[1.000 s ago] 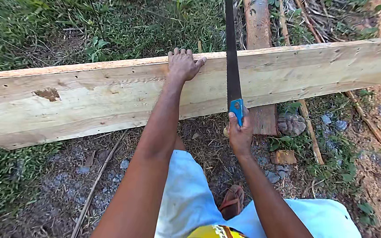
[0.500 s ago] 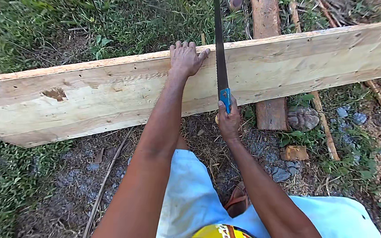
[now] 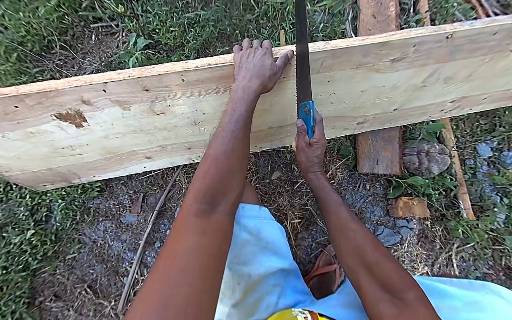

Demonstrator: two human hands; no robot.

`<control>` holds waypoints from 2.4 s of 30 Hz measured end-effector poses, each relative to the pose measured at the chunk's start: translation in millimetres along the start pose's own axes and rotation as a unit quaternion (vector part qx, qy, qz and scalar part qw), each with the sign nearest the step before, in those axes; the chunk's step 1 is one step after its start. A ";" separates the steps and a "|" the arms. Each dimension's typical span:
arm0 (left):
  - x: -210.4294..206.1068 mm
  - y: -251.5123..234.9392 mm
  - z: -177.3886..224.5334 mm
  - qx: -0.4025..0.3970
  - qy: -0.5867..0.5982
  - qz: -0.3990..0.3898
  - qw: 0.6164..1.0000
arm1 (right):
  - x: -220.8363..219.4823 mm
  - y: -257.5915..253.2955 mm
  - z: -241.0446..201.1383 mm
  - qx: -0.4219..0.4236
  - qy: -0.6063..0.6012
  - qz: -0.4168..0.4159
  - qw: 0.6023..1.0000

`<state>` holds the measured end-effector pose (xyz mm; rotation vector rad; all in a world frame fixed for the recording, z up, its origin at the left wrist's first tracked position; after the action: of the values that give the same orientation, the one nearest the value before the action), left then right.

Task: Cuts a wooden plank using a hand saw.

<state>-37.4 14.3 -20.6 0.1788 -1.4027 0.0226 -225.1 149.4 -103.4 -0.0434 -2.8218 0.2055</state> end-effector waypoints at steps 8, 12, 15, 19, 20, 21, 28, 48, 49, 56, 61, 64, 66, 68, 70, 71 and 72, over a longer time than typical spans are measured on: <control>0.1 -1.2 -0.5 0.003 0.009 0.003 1.000 | 28.0 -5.5 8.0 0.004 0.006 0.022 1.000; -0.5 -3.5 -0.5 0.000 0.009 0.007 1.000 | 19.3 -1.1 12.3 -0.015 0.001 0.021 1.000; -0.2 -2.0 -0.5 -0.002 0.008 0.004 1.000 | 8.9 2.3 11.7 -0.019 -0.009 0.008 1.000; 0.5 1.1 -0.4 -0.003 0.007 0.007 1.000 | -0.6 0.8 5.3 -0.025 -0.013 0.004 1.000; 0.9 1.6 0.0 -0.002 0.007 0.009 1.000 | -2.9 -2.3 5.9 -0.016 -0.019 0.010 1.000; 1.0 1.8 0.5 0.000 0.006 0.011 1.000 | -5.6 -6.6 8.3 -0.001 -0.030 0.020 0.999; -0.4 2.1 2.1 0.008 0.001 0.016 1.000 | -11.7 -21.4 6.9 0.027 -0.055 0.027 0.998; -0.4 0.4 3.3 0.013 -0.004 0.010 1.000 | -18.9 -30.6 8.4 0.077 -0.045 0.040 0.995; 0.0 0.4 3.0 0.014 -0.006 0.007 1.000 | -19.2 -31.2 8.8 0.078 -0.041 0.039 0.995; 0.3 -2.9 2.8 0.015 -0.008 0.002 1.000 | -25.0 -34.0 8.6 0.063 -0.025 0.038 0.997; -1.7 -5.3 1.5 0.017 -0.008 0.001 1.000 | -26.1 -35.3 5.4 0.075 0.020 0.043 0.996; -0.9 -5.1 1.8 0.016 -0.007 0.002 1.000 | -23.6 -35.5 4.9 0.080 0.025 0.040 0.996; -0.3 -4.2 1.3 0.013 -0.010 0.000 1.000 | -23.0 -34.6 4.5 0.073 0.025 0.035 0.996; 0.0 -3.6 1.5 0.011 -0.008 -0.001 1.000 | -23.9 -33.2 4.8 0.065 0.026 0.032 0.997; 1.0 -2.5 2.3 0.011 -0.004 -0.005 1.000 | -26.8 -32.0 6.5 0.058 0.020 0.035 0.997; 1.7 -2.3 2.5 0.012 -0.003 -0.005 1.000 | -29.1 -31.8 8.1 0.054 0.012 0.036 0.998; 1.8 -1.9 2.3 0.013 -0.004 -0.006 1.000 | -31.7 -31.5 10.6 0.051 0.002 0.036 0.998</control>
<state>-39.1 12.0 -18.7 0.2084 -1.4101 0.0299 -198.4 115.2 -118.4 -0.1223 -2.8043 0.3658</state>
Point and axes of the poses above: each hand's wrist, its own y-axis away from the middle knuckle, its own x-axis out of the back of the hand, z = x × y, the point moved 2 cm from there along -y, towards the middle knuckle, and after that the axes turned 2 degrees about x, right-handed, at the moved point
